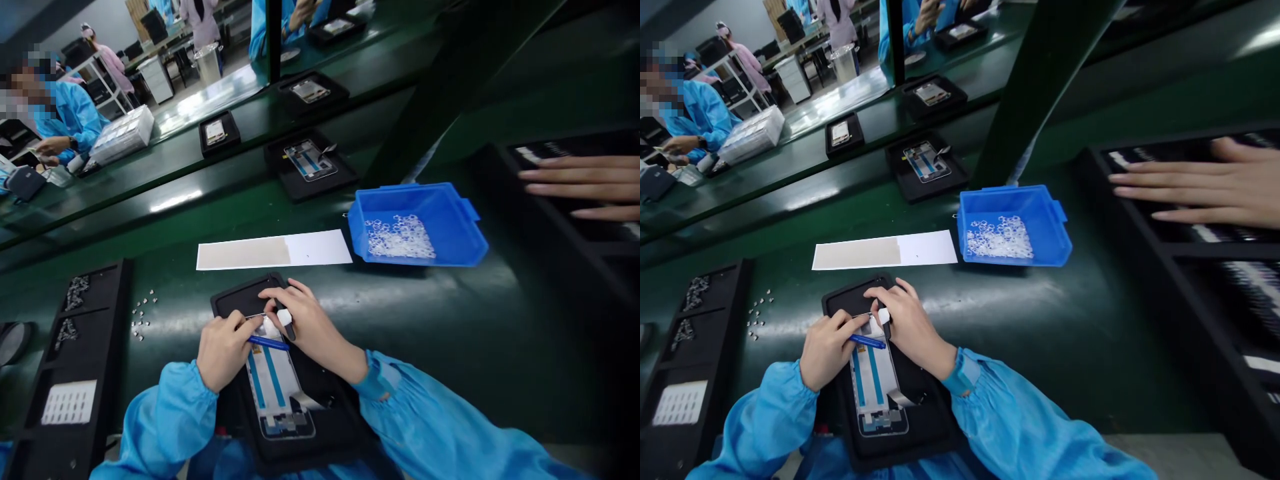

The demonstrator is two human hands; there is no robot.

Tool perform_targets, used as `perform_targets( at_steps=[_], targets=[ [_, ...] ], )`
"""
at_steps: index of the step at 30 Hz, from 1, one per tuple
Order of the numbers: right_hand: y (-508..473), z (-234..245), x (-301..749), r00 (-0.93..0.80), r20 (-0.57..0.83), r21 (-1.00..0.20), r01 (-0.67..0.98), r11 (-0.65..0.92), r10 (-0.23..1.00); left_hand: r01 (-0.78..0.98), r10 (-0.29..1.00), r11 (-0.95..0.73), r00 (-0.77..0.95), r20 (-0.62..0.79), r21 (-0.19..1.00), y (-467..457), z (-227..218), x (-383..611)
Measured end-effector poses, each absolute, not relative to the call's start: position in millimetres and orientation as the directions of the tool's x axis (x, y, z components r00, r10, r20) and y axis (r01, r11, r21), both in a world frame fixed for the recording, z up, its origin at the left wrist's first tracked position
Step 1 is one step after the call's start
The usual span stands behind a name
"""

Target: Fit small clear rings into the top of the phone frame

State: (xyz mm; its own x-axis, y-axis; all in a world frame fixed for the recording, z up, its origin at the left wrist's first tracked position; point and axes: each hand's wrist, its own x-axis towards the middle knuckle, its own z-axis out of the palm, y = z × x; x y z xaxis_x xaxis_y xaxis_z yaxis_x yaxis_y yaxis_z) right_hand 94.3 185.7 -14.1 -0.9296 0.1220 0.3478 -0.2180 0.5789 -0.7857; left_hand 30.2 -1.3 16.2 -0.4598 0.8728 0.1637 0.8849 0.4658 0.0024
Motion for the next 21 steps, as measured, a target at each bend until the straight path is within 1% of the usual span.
perform_targets(
  at_steps=[3, 6, 7, 9, 11, 13, 16, 21],
  targets=[
    [185.9, -14.5, 95.2, -0.935, 0.336, -0.781, -0.210, 0.588, 0.113, 0.890, 0.884, 0.455, -0.450, 0.129, -0.012, 1.1, 21.8, 26.0],
    [185.3, -15.8, 96.5, -0.933, 0.341, -0.782, -0.214, 0.586, 0.115, 0.890, 0.882, 0.455, -0.456, 0.119, 0.036, 0.6, 22.6, 23.7],
    [184.9, -16.1, 96.8, -0.932, 0.343, -0.785, -0.216, 0.580, 0.116, 0.890, 0.877, 0.450, -0.455, 0.150, 0.068, -0.6, 20.7, 23.7],
    [184.1, -16.6, 97.0, -0.932, 0.344, -0.789, -0.222, 0.573, 0.113, 0.892, 0.849, 0.427, -0.453, 0.272, 0.151, -4.5, 14.2, 24.2],
    [183.0, -16.5, 96.5, -0.929, 0.354, -0.781, -0.230, 0.581, 0.107, 0.887, 0.785, 0.402, -0.462, 0.414, 0.228, -8.8, 6.3, 24.8],
    [181.8, -16.1, 95.7, -0.923, 0.372, -0.757, -0.238, 0.608, 0.101, 0.878, 0.724, 0.397, -0.478, 0.497, 0.267, -12.0, 0.0, 24.7],
    [180.8, -15.5, 95.1, -0.919, 0.388, -0.718, -0.249, 0.651, 0.077, 0.871, 0.685, 0.408, -0.490, 0.539, 0.273, -13.4, -3.9, 23.1],
    [182.4, -14.1, 96.6, -0.921, 0.390, -0.667, -0.272, 0.694, 0.014, 0.866, 0.664, 0.388, -0.500, 0.556, 0.315, -11.5, -1.7, 21.8]
  ],
)
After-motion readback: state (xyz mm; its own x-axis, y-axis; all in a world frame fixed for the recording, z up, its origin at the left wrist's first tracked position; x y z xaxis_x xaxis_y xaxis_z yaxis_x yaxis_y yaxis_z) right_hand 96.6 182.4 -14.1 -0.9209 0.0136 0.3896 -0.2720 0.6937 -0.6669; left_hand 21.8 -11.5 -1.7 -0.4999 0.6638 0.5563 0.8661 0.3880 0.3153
